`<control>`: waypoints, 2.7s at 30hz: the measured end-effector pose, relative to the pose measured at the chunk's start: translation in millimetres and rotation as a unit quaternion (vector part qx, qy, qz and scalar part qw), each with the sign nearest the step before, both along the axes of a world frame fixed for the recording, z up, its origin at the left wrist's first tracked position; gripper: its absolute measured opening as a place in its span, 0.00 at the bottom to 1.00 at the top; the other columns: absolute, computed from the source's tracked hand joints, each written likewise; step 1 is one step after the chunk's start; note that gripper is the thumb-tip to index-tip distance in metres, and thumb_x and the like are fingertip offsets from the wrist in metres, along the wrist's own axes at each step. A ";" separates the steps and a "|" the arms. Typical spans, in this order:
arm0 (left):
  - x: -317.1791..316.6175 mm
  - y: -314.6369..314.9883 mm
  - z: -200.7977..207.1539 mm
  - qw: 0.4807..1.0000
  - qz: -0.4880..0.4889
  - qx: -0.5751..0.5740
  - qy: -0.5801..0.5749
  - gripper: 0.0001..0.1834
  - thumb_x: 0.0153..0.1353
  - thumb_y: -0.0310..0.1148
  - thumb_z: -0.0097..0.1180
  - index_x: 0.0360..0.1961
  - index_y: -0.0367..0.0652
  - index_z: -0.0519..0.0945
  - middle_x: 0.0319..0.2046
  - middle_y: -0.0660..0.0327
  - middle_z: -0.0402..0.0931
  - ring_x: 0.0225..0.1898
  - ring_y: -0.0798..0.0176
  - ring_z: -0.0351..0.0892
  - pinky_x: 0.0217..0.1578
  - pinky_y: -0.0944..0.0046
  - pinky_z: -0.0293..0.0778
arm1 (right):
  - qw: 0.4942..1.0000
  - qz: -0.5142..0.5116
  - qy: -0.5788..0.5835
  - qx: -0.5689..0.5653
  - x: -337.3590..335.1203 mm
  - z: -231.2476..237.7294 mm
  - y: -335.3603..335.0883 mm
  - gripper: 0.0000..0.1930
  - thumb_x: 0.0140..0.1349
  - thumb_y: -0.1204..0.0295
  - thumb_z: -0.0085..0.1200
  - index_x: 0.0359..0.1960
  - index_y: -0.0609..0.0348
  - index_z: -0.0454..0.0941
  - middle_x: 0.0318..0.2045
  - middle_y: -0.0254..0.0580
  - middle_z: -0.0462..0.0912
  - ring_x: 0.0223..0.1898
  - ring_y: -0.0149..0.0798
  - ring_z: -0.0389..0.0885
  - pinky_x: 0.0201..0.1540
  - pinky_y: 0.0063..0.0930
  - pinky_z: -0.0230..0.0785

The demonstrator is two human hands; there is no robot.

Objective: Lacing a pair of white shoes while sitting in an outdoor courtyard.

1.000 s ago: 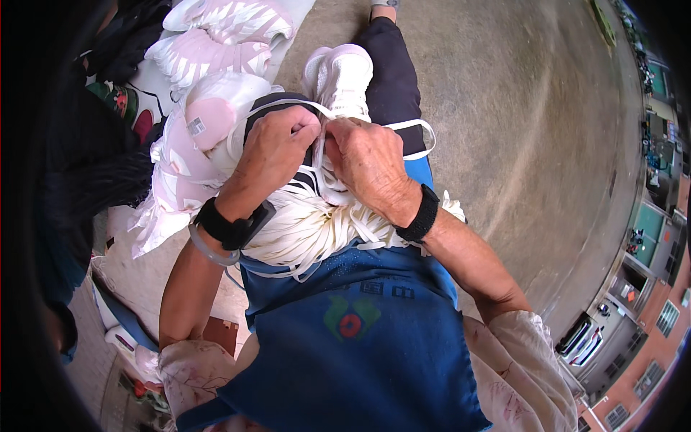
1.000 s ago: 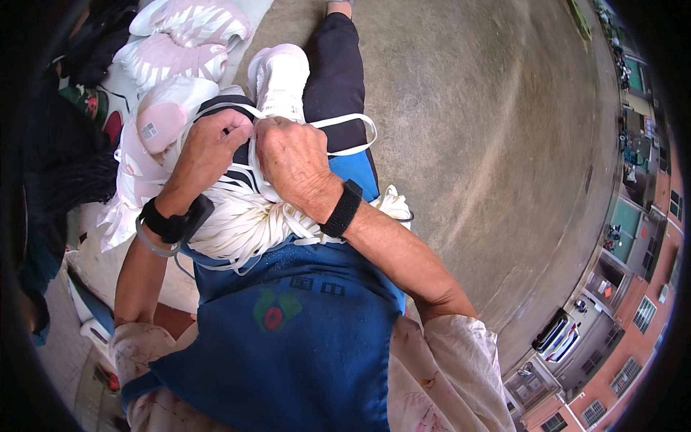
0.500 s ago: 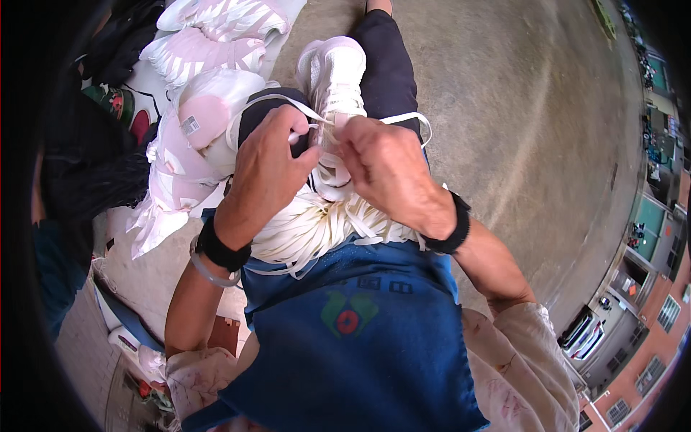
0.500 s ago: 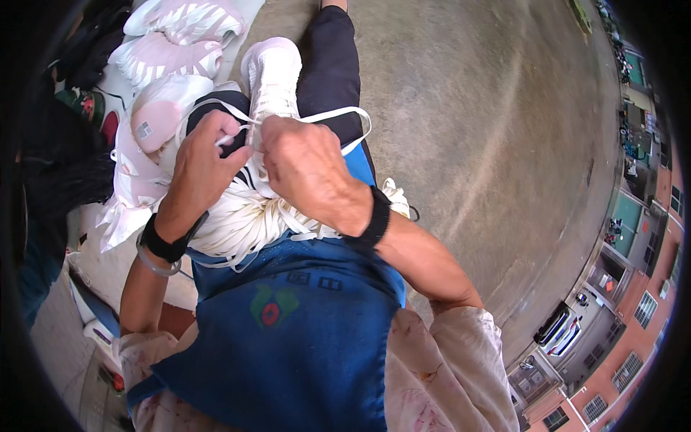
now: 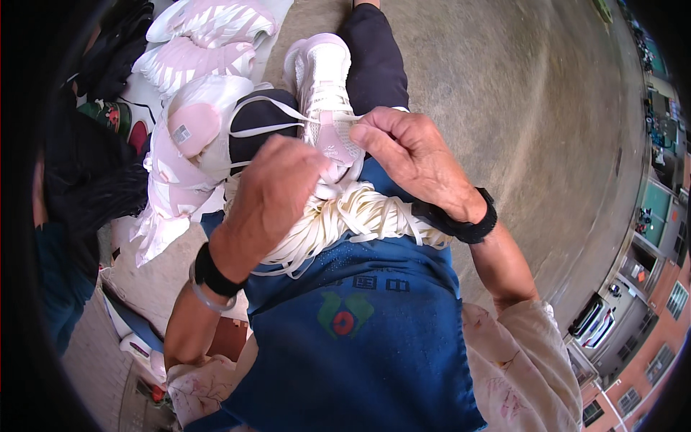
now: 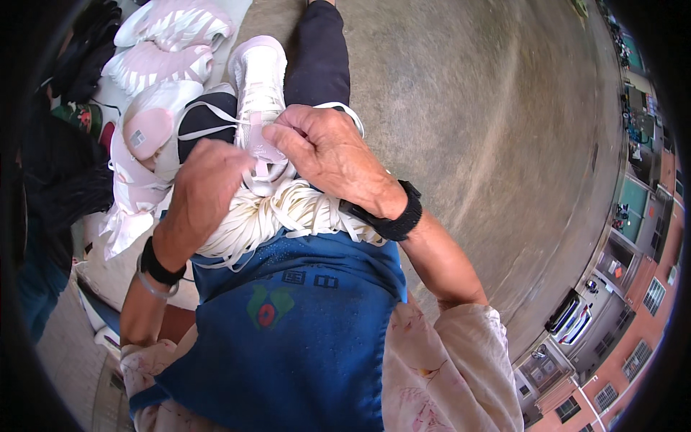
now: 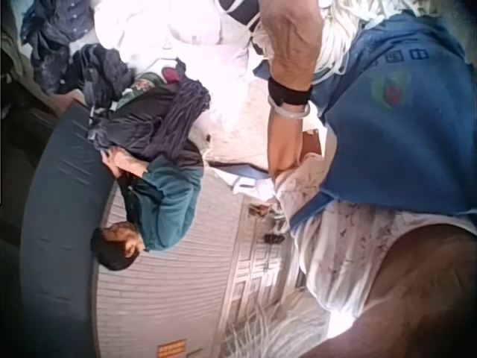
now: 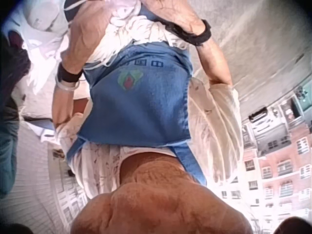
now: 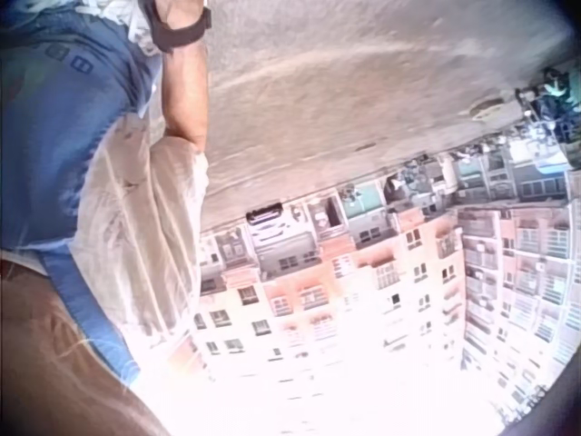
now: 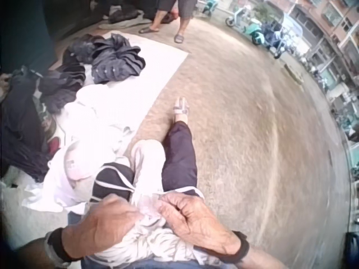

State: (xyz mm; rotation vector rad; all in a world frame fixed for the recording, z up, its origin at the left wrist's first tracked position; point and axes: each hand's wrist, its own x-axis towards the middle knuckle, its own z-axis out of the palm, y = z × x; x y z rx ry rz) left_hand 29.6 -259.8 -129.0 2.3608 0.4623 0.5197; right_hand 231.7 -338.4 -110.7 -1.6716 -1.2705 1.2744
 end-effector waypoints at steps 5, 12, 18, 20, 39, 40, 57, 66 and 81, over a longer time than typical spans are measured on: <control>7.1 -36.2 31.0 0.995 -0.026 -0.051 -0.084 0.14 0.44 0.18 0.58 0.36 0.34 0.80 0.29 0.54 0.76 0.30 0.54 0.76 0.29 0.61 0.74 | 0.996 0.043 0.026 -0.074 -20.8 -8.7 5.4 0.20 0.66 0.60 0.50 0.31 0.70 0.79 0.19 0.52 0.77 0.23 0.42 0.77 0.30 0.34 0.70; 9.0 -29.7 36.8 0.966 -0.052 -0.234 -0.093 0.14 0.51 0.17 0.54 0.41 0.35 0.77 0.34 0.56 0.76 0.34 0.61 0.77 0.39 0.64 0.74 | 0.995 0.014 0.087 -0.046 -36.4 -38.2 7.2 0.15 0.65 0.67 0.50 0.29 0.69 0.76 0.17 0.46 0.73 0.22 0.31 0.68 0.28 0.32 0.66; 9.6 58.7 -29.9 0.988 0.129 -0.083 -0.020 0.22 0.59 0.21 0.45 0.56 0.39 0.70 0.52 0.52 0.73 0.52 0.55 0.73 0.56 0.59 0.64 | 0.997 0.045 0.056 -0.020 -33.2 -39.9 4.5 0.09 0.62 0.77 0.44 0.33 0.68 0.78 0.23 0.52 0.78 0.25 0.46 0.76 0.34 0.37 0.70; 5.2 72.4 -42.3 0.987 0.005 0.083 0.140 0.24 0.59 0.25 0.46 0.59 0.43 0.68 0.53 0.51 0.72 0.54 0.53 0.72 0.61 0.54 0.56 | 0.997 0.056 0.050 -0.025 -33.3 -33.7 7.5 0.10 0.62 0.77 0.43 0.33 0.67 0.78 0.24 0.53 0.79 0.26 0.46 0.77 0.36 0.37 0.71; 2.5 82.7 -28.8 0.990 0.033 -0.067 0.122 0.08 0.54 0.29 0.56 0.33 0.37 0.79 0.29 0.53 0.80 0.32 0.51 0.79 0.35 0.59 0.73 | 0.986 0.058 0.150 -0.039 -22.1 -40.9 2.6 0.11 0.62 0.77 0.43 0.37 0.66 0.80 0.28 0.45 0.82 0.28 0.35 0.76 0.37 0.26 0.70; 1.5 79.5 -31.5 0.992 0.070 -0.011 0.100 0.06 0.53 0.27 0.57 0.32 0.37 0.79 0.28 0.53 0.79 0.31 0.51 0.79 0.34 0.59 0.73 | 0.977 0.057 0.200 -0.039 -19.2 -40.9 0.7 0.11 0.61 0.77 0.45 0.38 0.66 0.81 0.28 0.41 0.82 0.28 0.30 0.75 0.35 0.23 0.69; -38.0 69.2 -22.2 0.780 0.155 -0.604 0.052 0.12 0.62 0.32 0.53 0.44 0.35 0.76 0.19 0.70 0.70 0.16 0.78 0.63 0.21 0.76 0.60 | 0.959 0.046 0.267 -0.083 -0.2 -5.5 -4.4 0.22 0.68 0.55 0.48 0.39 0.67 0.80 0.19 0.25 0.71 0.18 0.18 0.58 0.22 0.14 0.52; -36.2 53.9 -35.7 0.858 0.259 -0.436 0.079 0.10 0.55 0.30 0.62 0.33 0.33 0.82 0.20 0.65 0.75 0.15 0.76 0.67 0.17 0.74 0.60 | 0.930 0.053 0.337 -0.139 11.9 -3.2 -18.2 0.16 0.66 0.62 0.54 0.40 0.65 0.80 0.31 0.33 0.81 0.19 0.17 0.61 0.22 0.13 0.55; -35.7 56.4 -27.1 0.719 0.206 -0.662 0.045 0.11 0.61 0.37 0.56 0.29 0.41 0.74 0.20 0.67 0.71 0.10 0.78 0.62 0.12 0.74 0.64 | 0.926 0.106 0.333 -0.145 17.2 5.4 -15.4 0.19 0.68 0.58 0.50 0.37 0.64 0.81 0.17 0.25 0.71 0.17 0.17 0.58 0.19 0.16 0.50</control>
